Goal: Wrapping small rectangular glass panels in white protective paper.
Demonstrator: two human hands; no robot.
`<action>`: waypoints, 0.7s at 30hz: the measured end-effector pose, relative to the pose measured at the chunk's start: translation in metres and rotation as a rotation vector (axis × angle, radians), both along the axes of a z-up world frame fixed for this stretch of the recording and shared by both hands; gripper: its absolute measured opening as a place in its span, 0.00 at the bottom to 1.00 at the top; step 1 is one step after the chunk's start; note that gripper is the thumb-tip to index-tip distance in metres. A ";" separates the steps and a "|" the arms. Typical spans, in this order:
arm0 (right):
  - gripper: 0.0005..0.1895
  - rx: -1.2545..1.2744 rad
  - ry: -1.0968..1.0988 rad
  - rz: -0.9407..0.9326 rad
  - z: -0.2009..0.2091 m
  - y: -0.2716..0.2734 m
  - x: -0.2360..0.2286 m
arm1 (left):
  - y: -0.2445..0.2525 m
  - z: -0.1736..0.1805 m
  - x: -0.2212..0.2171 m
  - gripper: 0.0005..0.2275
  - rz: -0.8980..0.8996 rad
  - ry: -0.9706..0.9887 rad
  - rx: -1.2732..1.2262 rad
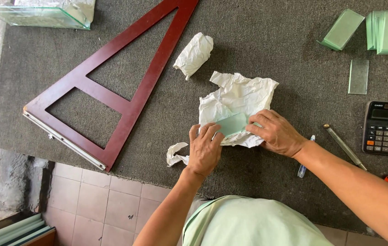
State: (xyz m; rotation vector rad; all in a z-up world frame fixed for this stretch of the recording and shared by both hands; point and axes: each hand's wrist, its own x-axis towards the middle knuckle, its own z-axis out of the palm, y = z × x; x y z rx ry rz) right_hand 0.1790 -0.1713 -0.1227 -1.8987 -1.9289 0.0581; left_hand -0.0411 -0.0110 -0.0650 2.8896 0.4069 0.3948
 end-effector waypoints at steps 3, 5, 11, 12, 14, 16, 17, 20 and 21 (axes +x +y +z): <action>0.07 0.011 0.023 0.006 0.020 0.007 -0.003 | 0.005 0.008 0.005 0.05 0.006 0.063 0.011; 0.06 -0.010 0.126 -0.008 0.029 0.011 -0.003 | 0.009 0.003 0.005 0.04 0.006 0.043 -0.026; 0.07 -0.059 0.408 -0.041 0.015 0.026 0.003 | 0.021 -0.019 0.007 0.04 0.024 0.017 -0.244; 0.08 -0.085 0.467 -0.054 0.015 0.029 0.003 | 0.024 -0.027 0.005 0.07 0.017 -0.030 -0.293; 0.10 -0.086 0.515 -0.076 0.030 0.034 -0.001 | 0.021 -0.008 0.009 0.06 0.054 -0.037 -0.370; 0.12 -0.088 0.563 -0.100 0.045 0.039 -0.006 | 0.020 -0.001 0.011 0.05 0.090 -0.045 -0.449; 0.13 -0.087 0.607 -0.122 0.053 0.041 -0.007 | 0.022 -0.004 0.012 0.06 0.069 -0.053 -0.454; 0.13 -0.086 0.683 -0.155 0.045 0.046 -0.007 | 0.025 -0.016 0.015 0.08 0.075 -0.068 -0.485; 0.13 -0.087 0.714 -0.168 0.038 0.048 -0.006 | 0.026 -0.021 0.015 0.09 0.101 -0.075 -0.513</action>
